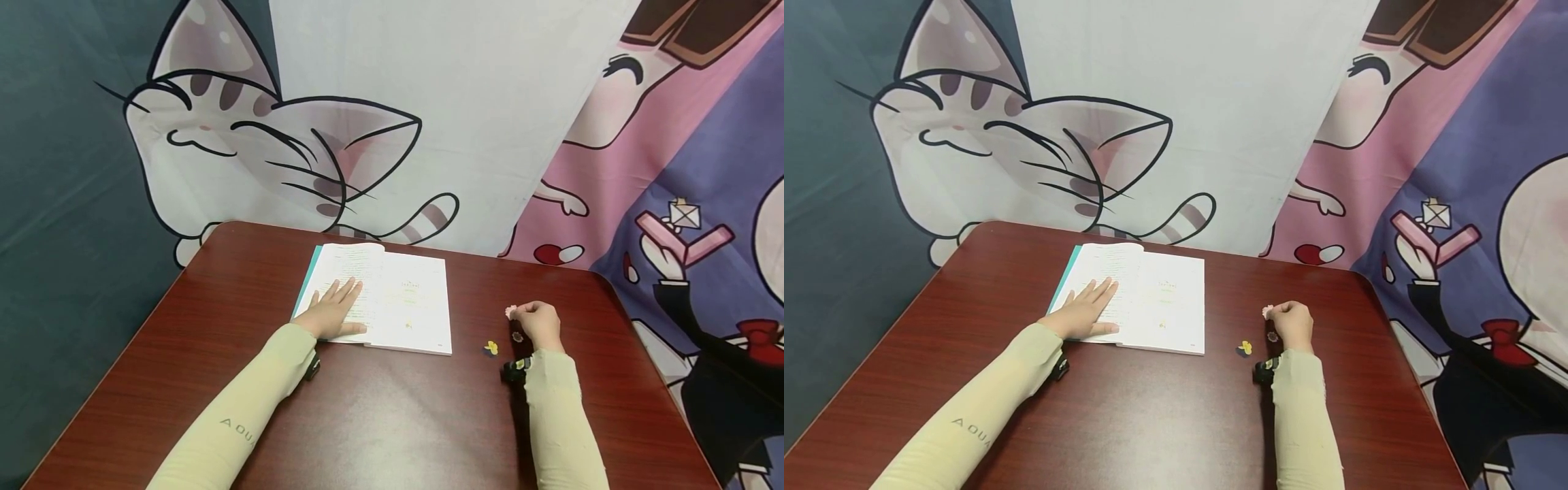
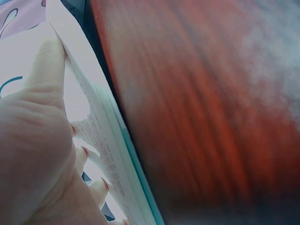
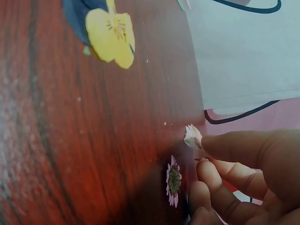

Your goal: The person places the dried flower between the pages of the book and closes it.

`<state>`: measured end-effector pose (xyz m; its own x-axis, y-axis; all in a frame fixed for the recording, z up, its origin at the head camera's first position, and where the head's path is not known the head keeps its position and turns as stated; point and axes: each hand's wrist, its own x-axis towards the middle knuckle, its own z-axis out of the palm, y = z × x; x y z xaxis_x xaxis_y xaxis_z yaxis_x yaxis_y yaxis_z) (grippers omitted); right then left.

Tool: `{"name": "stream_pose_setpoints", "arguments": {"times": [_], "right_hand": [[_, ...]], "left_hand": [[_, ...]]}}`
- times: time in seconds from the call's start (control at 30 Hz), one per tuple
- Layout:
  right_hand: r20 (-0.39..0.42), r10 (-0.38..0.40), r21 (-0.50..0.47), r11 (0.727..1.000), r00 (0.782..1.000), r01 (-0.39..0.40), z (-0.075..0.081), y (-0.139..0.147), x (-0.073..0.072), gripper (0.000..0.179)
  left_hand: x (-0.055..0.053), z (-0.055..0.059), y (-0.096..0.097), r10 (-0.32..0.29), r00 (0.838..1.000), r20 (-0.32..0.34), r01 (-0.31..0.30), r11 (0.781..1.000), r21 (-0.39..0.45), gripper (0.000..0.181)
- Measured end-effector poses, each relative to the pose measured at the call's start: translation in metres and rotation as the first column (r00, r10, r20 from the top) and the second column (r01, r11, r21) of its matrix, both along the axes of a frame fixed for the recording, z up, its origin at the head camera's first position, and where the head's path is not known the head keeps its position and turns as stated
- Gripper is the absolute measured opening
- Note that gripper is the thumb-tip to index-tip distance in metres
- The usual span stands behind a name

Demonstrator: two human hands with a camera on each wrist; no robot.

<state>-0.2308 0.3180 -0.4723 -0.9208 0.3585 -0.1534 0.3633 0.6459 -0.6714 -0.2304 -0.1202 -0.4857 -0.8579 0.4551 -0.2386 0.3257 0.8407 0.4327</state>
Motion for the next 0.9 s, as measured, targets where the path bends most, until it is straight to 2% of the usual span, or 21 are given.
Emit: {"name": "stream_pose_setpoints", "arguments": {"times": [0.23,0.5,0.9], "right_hand": [[-0.075,-0.001,-0.005,1.000,0.997,0.000,-0.001,-0.003,0.000,0.019],[-0.130,-0.004,-0.118,0.993,0.992,-0.012,0.004,-0.011,-0.002,0.018],[-0.204,-0.030,-0.228,0.974,0.978,-0.017,0.010,-0.033,-0.002,0.030]], "left_hand": [[0.002,0.006,0.002,0.003,1.000,0.015,-0.002,1.000,-0.011,0.097],[0.001,0.007,0.002,0.009,1.000,0.006,-0.008,0.999,-0.034,0.096],[0.001,0.007,0.001,0.009,1.000,0.009,-0.009,0.999,-0.033,0.096]]}}
